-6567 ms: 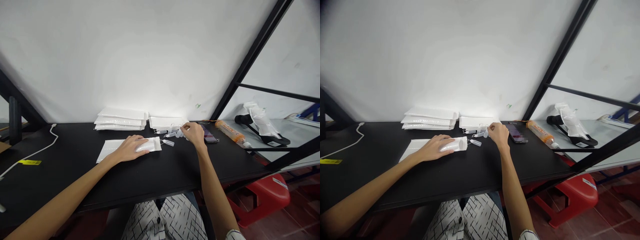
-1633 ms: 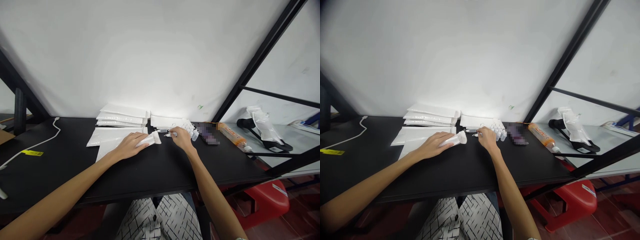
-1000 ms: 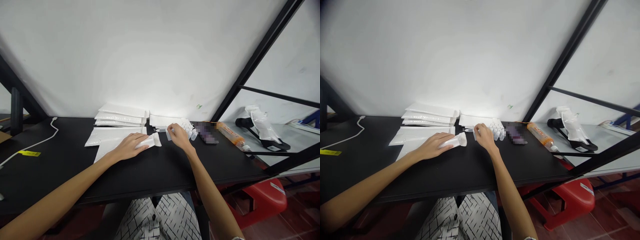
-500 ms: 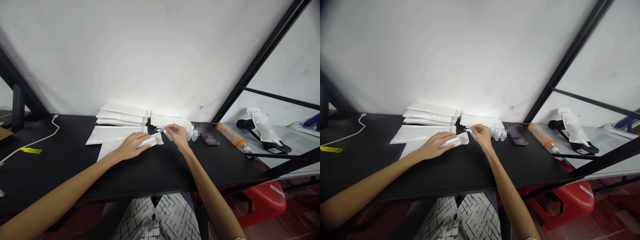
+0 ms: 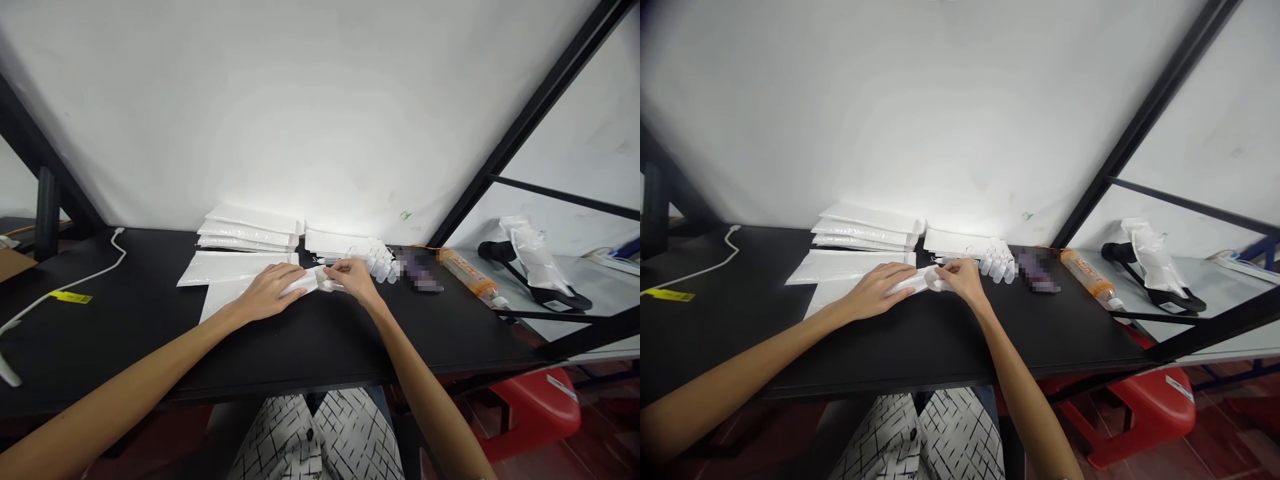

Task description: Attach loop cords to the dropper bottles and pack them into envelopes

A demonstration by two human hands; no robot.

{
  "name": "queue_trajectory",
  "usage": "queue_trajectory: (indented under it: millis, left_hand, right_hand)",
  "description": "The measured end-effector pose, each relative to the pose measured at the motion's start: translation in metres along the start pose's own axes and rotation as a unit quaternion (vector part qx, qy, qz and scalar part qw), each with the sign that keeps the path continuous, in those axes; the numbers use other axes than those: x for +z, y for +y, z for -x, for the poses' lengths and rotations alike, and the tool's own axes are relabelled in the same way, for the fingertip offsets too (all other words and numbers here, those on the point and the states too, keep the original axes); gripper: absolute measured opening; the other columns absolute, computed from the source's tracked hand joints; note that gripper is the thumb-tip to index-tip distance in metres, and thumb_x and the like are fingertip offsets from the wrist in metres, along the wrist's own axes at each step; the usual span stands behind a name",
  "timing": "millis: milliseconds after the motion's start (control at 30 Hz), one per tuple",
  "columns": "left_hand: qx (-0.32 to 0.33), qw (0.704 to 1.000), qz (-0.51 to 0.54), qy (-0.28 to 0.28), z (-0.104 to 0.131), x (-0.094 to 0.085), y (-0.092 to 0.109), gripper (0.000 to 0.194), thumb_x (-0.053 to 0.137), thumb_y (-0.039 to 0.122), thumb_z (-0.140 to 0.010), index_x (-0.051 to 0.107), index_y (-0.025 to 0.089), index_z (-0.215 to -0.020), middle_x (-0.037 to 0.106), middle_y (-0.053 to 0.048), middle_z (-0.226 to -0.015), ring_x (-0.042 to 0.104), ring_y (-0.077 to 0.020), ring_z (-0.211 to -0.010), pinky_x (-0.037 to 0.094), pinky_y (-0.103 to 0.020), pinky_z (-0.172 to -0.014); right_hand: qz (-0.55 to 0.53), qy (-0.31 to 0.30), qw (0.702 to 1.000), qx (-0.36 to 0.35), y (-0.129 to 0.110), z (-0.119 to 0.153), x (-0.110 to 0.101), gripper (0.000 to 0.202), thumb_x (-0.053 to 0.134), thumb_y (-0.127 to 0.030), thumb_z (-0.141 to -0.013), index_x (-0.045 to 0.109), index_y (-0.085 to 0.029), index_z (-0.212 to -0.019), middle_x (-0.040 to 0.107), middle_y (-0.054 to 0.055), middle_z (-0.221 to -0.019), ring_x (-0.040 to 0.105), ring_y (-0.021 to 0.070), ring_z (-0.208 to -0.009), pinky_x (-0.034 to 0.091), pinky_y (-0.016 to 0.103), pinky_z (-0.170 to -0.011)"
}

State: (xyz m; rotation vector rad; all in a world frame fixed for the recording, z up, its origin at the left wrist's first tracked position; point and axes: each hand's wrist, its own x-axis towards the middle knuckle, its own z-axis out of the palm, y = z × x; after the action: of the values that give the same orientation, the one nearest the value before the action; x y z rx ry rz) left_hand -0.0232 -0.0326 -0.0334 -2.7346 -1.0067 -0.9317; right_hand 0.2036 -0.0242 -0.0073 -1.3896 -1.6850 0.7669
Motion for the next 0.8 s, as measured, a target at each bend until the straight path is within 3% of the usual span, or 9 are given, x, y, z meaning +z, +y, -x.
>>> queue_trajectory:
  millis: [100,233,300,400,467,533,667,800]
  left_hand:
    - [0.022,1.0,0.013,-0.009,0.0,0.001,0.002,0.039,0.042,0.04,-0.098,0.06,0.017,-0.124,0.063,-0.012,-0.124,0.058,-0.0256,-0.114,0.045,-0.042,-0.096]
    - [0.037,0.999,0.03,-0.016,0.001,0.003,0.003,0.037,0.042,0.038,-0.098,0.06,0.018,-0.123,0.063,-0.012,-0.124,0.057,-0.0253,-0.115,0.046,-0.042,-0.096]
    - [0.034,0.999,0.032,-0.011,0.001,0.002,0.003,0.037,0.042,0.036,-0.098,0.06,0.017,-0.123,0.063,-0.012,-0.123,0.057,-0.0256,-0.115,0.045,-0.043,-0.096]
    - [0.03,0.999,0.031,0.003,0.001,0.001,0.002,0.036,0.043,0.035,-0.097,0.06,0.017,-0.124,0.063,-0.012,-0.123,0.057,-0.0259,-0.113,0.046,-0.043,-0.095]
    - [0.024,0.999,0.024,0.019,0.0,0.0,0.001,0.035,0.043,0.034,-0.097,0.06,0.017,-0.122,0.062,-0.013,-0.122,0.058,-0.0259,-0.111,0.047,-0.043,-0.093]
    - [0.015,0.999,0.014,0.038,0.0,0.0,0.001,0.035,0.043,0.034,-0.097,0.061,0.016,-0.12,0.061,-0.014,-0.122,0.058,-0.026,-0.11,0.048,-0.043,-0.092]
    - [0.012,0.999,0.018,0.037,0.0,0.002,0.0,0.034,0.041,0.034,-0.098,0.061,0.017,-0.12,0.06,-0.013,-0.122,0.057,-0.0259,-0.111,0.047,-0.043,-0.093]
    - [-0.007,0.999,0.038,0.006,0.001,0.002,-0.002,0.036,0.038,0.034,-0.099,0.06,0.018,-0.122,0.06,-0.012,-0.121,0.056,-0.025,-0.11,0.047,-0.041,-0.093]
  right_hand:
    - [0.076,-0.014,0.997,-0.023,-0.001,0.001,0.01,0.055,0.049,-0.054,-0.087,0.058,-0.017,-0.048,0.055,0.002,-0.044,0.056,0.0152,-0.047,0.043,0.027,-0.055]
    - [0.07,0.03,0.995,-0.058,-0.003,0.003,0.02,0.065,0.032,-0.056,-0.095,0.057,-0.017,-0.049,0.062,0.004,-0.055,0.061,0.0155,-0.06,0.046,0.028,-0.068]
    - [0.033,0.034,0.998,-0.043,-0.003,0.003,0.017,0.058,0.039,-0.058,-0.092,0.059,-0.017,-0.055,0.061,0.003,-0.056,0.06,0.0146,-0.056,0.045,0.027,-0.061]
    - [-0.101,-0.028,0.994,0.016,-0.004,0.003,0.004,0.04,0.064,-0.055,-0.077,0.065,-0.016,-0.069,0.064,0.004,-0.064,0.061,0.0155,-0.056,0.045,0.025,-0.049]
    - [-0.196,-0.063,0.978,0.039,-0.004,0.004,-0.002,0.036,0.078,-0.046,-0.065,0.068,-0.015,-0.08,0.069,0.006,-0.075,0.065,0.0181,-0.066,0.05,0.026,-0.051]
    - [-0.231,-0.06,0.97,0.043,-0.004,0.005,-0.002,0.039,0.082,-0.037,-0.058,0.069,-0.014,-0.087,0.07,0.007,-0.08,0.066,0.019,-0.071,0.052,0.027,-0.055]
    - [-0.143,-0.044,0.989,0.014,-0.001,0.008,0.014,0.026,0.075,-0.031,-0.065,0.071,-0.015,-0.085,0.069,0.003,-0.07,0.063,0.0162,-0.064,0.048,0.026,-0.056]
    - [-0.035,-0.082,0.992,-0.087,0.003,0.006,0.016,0.026,0.057,-0.037,-0.083,0.074,-0.017,-0.081,0.07,0.003,-0.078,0.063,0.0175,-0.073,0.048,0.028,-0.066]
